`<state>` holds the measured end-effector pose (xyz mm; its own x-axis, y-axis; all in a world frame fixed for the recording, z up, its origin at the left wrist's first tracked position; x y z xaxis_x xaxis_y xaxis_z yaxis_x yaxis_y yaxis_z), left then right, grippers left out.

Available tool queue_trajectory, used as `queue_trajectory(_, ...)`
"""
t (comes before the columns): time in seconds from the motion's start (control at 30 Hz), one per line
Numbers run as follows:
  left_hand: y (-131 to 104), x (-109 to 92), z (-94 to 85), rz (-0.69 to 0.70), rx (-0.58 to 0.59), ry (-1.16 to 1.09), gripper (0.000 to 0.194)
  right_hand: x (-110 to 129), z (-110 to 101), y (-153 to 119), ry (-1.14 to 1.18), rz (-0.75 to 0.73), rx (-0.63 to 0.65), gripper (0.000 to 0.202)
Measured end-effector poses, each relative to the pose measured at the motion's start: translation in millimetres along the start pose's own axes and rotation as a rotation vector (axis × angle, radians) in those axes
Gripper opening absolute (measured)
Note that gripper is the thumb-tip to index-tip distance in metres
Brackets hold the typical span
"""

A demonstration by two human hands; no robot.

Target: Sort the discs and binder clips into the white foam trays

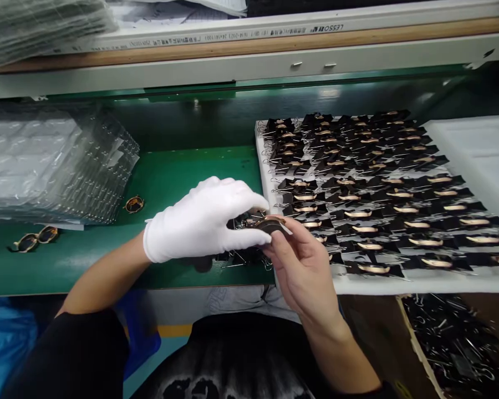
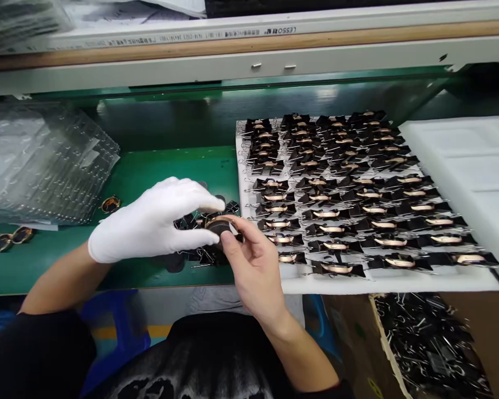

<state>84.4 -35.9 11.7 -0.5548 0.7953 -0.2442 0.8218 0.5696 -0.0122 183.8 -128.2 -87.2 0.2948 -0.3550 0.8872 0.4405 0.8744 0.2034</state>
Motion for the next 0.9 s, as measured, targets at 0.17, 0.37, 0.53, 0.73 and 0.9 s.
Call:
queue_trajectory(0.17, 2, 2, 6.0, 0.036, 0.085, -0.065, 0.03, 24, -5, 7, -0.321, -0.134, 0.148, 0.017)
queue_trajectory(0.37, 8, 38, 28.6, -0.212, 0.235, 0.213, 0.064, 41, -32, 10, -0.324, -0.178, 0.034, 0.016)
queue_trajectory(0.53, 6, 43, 61.6, -0.296, 0.428, 0.22, 0.046, 30, -36, 5, -0.282, -0.146, 0.07, 0.018)
queue_trajectory(0.73, 9, 51, 46.3, -0.363, 0.3, 0.254, 0.031, 24, -39, 4, -0.289, -0.126, 0.067, 0.017)
queue_trajectory(0.9, 9, 53, 48.8, -0.395, 0.346, 0.241, 0.056, 25, -41, 3, -0.282, -0.133, 0.061, 0.018)
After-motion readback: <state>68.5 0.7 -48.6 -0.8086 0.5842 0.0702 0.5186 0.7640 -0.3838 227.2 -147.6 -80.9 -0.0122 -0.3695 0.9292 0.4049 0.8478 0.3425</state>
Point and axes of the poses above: each hand's wrist, its own y-axis towards the middle knuckle, its own z-axis out of the palm, x = y × z, the point moved 7 cm from there along y, towards the middle knuckle, and after that the axes turned 12 degrees about -z, right-handed, at the moved point
